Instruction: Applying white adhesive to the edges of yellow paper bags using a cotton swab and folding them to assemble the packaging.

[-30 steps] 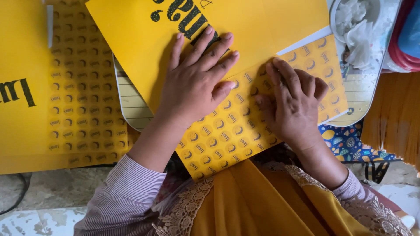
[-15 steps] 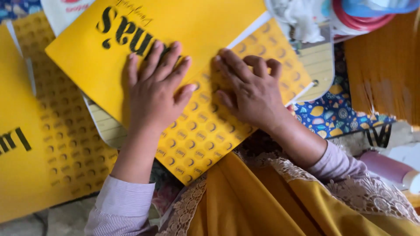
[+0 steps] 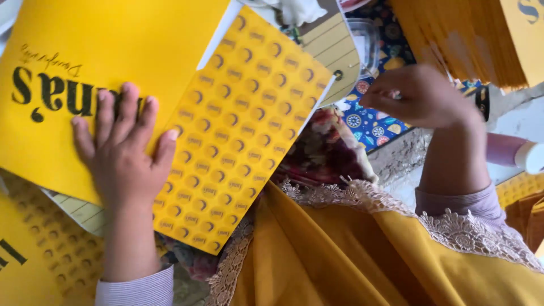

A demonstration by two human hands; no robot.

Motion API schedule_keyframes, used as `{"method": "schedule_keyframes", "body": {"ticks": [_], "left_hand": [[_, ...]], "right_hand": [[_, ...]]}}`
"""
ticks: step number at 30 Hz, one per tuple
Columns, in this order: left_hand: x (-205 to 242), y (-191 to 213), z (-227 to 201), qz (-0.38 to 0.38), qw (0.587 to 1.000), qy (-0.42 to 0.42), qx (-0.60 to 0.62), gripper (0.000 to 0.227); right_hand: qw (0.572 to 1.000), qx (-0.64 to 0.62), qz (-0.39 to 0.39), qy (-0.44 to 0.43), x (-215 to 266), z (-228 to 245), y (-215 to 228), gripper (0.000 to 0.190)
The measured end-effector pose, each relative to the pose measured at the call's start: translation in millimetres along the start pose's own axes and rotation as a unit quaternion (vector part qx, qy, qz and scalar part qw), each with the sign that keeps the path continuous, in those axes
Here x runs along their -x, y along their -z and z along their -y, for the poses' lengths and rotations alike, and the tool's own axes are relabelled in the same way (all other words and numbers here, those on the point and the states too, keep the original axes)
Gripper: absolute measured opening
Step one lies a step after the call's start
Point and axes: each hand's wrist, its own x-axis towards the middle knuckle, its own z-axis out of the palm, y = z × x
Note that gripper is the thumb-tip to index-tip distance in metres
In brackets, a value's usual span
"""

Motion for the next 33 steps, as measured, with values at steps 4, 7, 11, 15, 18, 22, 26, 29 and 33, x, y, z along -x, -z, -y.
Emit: {"method": "schedule_keyframes", "body": {"ticks": [4, 7, 11, 15, 18, 22, 26, 29, 33], "left_hand": [[3, -6, 5, -0.026, 0.999, -0.012, -0.017, 0.054], [2, -10, 11, -0.052, 0.997, -0.033, -0.04, 0.055], [3, -9, 12, -0.014, 0.999, -0.014, -0.041, 0.065], [5, -5, 4, -0.076, 0.997, -0.009, -0.016, 0.055], [6, -4, 5, -0.058, 0.998, -0.001, 0.007, 0.058], [5, -1, 2, -0.084, 0.996, -0.008, 0.029, 0.053], [6, -6, 6, -0.085, 0.996, -0.009, 0.029, 0.055], [7, -16, 9, -0.098, 0.995, -0.012, 0.031, 0.052], [5, -7, 6, -0.1, 0.994, -0.008, 0.033, 0.049]], "right_hand": [[0.927, 0.208, 0.03, -0.31, -2, -79, -63, 0.029], [0.921, 0.197, -0.022, -0.336, -14, -112, -114, 0.041], [0.906, 0.261, -0.049, -0.329, -7, -162, -143, 0.054], [0.825, 0.25, 0.067, -0.502, -4, -144, -79, 0.068], [0.921, 0.225, -0.095, -0.303, 15, -110, -32, 0.017], [0.969, 0.079, -0.201, -0.124, -2, -17, -15, 0.017], [0.965, 0.183, -0.148, 0.117, -84, 98, -53, 0.026], [0.966, 0.127, -0.112, 0.195, -142, 142, -95, 0.023], [0.948, 0.128, -0.065, 0.284, -183, 160, -135, 0.008]]}}
